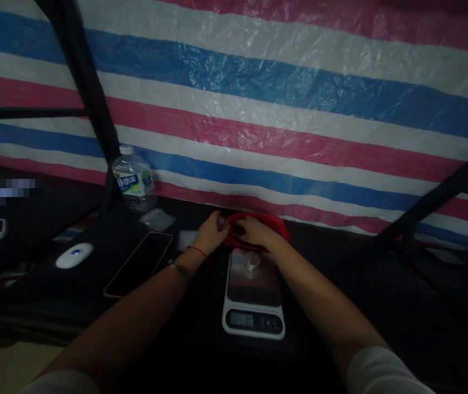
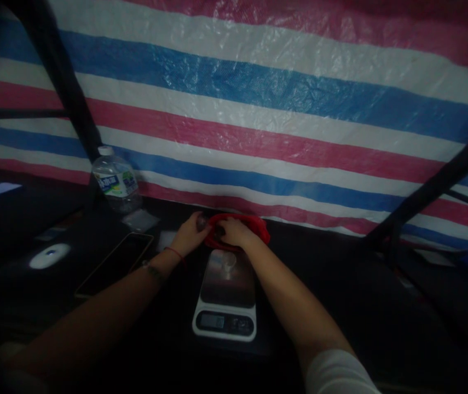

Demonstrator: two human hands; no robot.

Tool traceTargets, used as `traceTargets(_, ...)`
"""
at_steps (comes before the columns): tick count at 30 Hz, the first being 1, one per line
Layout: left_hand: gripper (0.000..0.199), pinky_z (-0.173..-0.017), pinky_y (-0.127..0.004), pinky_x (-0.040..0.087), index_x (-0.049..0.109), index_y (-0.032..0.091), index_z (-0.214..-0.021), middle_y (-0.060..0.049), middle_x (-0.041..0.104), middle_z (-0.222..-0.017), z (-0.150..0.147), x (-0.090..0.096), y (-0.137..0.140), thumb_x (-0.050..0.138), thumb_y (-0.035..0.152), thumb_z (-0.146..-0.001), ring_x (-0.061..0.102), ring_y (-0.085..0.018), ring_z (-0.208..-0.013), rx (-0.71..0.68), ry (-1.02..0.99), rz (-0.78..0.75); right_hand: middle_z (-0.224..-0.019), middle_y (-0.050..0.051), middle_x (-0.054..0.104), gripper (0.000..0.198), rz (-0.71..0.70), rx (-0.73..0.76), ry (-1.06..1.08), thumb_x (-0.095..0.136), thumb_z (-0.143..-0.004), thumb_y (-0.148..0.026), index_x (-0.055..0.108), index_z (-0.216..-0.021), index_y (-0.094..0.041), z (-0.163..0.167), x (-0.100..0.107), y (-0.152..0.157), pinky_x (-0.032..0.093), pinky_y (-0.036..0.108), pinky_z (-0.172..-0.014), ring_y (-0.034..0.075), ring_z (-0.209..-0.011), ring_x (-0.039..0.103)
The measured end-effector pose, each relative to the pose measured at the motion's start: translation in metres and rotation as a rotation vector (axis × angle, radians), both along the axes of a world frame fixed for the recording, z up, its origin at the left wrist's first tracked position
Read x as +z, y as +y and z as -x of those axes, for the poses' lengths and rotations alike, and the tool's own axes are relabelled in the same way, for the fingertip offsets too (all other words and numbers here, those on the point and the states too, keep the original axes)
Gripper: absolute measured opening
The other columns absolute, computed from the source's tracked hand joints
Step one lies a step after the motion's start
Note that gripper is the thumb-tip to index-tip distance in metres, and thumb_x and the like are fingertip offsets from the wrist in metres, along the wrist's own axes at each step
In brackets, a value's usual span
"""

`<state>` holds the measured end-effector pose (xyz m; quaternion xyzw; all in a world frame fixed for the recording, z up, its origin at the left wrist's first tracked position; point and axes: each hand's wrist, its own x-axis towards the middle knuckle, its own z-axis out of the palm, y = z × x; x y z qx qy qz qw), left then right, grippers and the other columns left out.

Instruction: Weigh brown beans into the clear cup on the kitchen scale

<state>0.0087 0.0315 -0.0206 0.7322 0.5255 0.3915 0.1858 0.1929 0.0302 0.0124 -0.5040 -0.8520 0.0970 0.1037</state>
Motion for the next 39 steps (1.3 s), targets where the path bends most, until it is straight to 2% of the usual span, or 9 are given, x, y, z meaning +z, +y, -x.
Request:
traceTargets(3,0.049,-0.081,-0.033,0.051,0.047,0.017,-0.125,-0.012,0.068,-0.103,-0.001,0.000,0.000,0.059,0.028,-0.079,0.066,-0.025,-0.093,0.023,0.016,0.060,-0.106,0.010,0.065,0.029,-0.016,0.046,-0.075,0.059,-0.079,-0.020,0.066,-0.107,-0.018,-0.003,0.003,0.000,0.043,0.030,-0.084,0.022,-0.096,0.058)
traceTargets(8,0.046,-0.080,-0.028,0.051,0.050,0.018,-0.122,-0.007,0.068,-0.101,-0.001,0.002,0.000,0.059,0.026,-0.078,0.066,-0.019,-0.089,0.071,-0.095,-0.032,-0.106,0.008,0.066,0.026,-0.031,0.005,-0.149,0.057,-0.079,-0.015,0.069,-0.102,-0.018,-0.022,0.011,0.000,0.041,0.027,-0.086,0.021,-0.097,0.059)
traceTargets(12,0.045,-0.083,-0.029,0.051,0.051,0.017,-0.120,-0.007,0.067,-0.104,-0.004,0.001,0.000,0.061,0.026,-0.077,0.065,-0.019,-0.091,0.055,-0.160,-0.072,-0.118,0.009,0.061,0.038,-0.016,-0.022,-0.153,0.062,-0.080,-0.029,0.063,-0.117,-0.021,-0.028,0.015,-0.003,0.040,0.031,-0.092,0.023,-0.106,0.056)
traceTargets(17,0.045,-0.086,-0.030,0.050,0.052,0.017,-0.119,-0.008,0.065,-0.109,-0.005,0.001,0.000,0.061,0.022,-0.075,0.063,-0.020,-0.096,0.053,-0.180,-0.075,-0.129,0.011,0.053,0.051,0.002,0.003,-0.199,0.064,-0.078,-0.040,0.056,-0.126,-0.024,0.000,0.007,-0.007,0.039,0.037,-0.095,0.027,-0.114,0.051)
traceTargets(21,0.046,-0.088,-0.032,0.049,0.053,0.018,-0.119,-0.008,0.065,-0.110,-0.003,0.003,0.000,0.061,0.020,-0.074,0.063,-0.021,-0.098,0.109,-0.200,-0.083,-0.128,0.010,0.054,0.040,0.000,0.041,-0.222,0.059,-0.083,-0.032,0.060,-0.121,-0.023,0.007,0.003,-0.007,0.040,0.033,-0.093,0.025,-0.112,0.053)
traceTargets(25,0.047,-0.087,-0.033,0.050,0.054,0.018,-0.118,-0.009,0.066,-0.109,-0.002,0.003,0.002,0.062,0.021,-0.072,0.064,-0.021,-0.096,0.169,-0.228,-0.070,-0.113,0.009,0.063,0.029,-0.023,0.135,-0.212,0.051,-0.087,-0.025,0.066,-0.111,-0.019,-0.018,0.008,-0.007,0.040,0.028,-0.092,0.020,-0.104,0.058)
traceTargets(30,0.047,-0.084,-0.032,0.051,0.054,0.018,-0.119,-0.008,0.066,-0.106,-0.003,0.000,0.004,0.062,0.023,-0.073,0.064,-0.021,-0.093,0.168,-0.223,-0.059,-0.108,0.009,0.066,0.026,-0.026,0.068,-0.261,0.053,-0.085,-0.026,0.069,-0.104,-0.019,-0.047,0.017,-0.009,0.042,0.028,-0.090,0.019,-0.101,0.060)
traceTargets(35,0.053,-0.086,-0.034,0.050,0.049,0.016,-0.125,-0.011,0.065,-0.110,-0.004,0.000,0.001,0.061,0.025,-0.074,0.064,-0.022,-0.097,0.134,-0.182,-0.039,-0.126,0.012,0.058,0.060,0.058,0.023,-0.234,0.065,-0.075,-0.043,0.054,-0.129,-0.020,-0.042,0.018,-0.011,0.043,0.030,-0.090,0.025,-0.109,0.057)
traceTargets(39,0.062,-0.087,-0.034,0.050,0.044,0.014,-0.128,-0.011,0.063,-0.110,-0.005,0.004,-0.004,0.065,0.028,-0.071,0.063,-0.022,-0.096,0.075,-0.143,-0.040,-0.117,0.010,0.063,0.043,0.121,-0.014,-0.290,0.064,-0.075,-0.031,0.064,-0.117,-0.021,-0.028,0.020,-0.009,0.044,0.026,-0.081,0.023,-0.098,0.062)
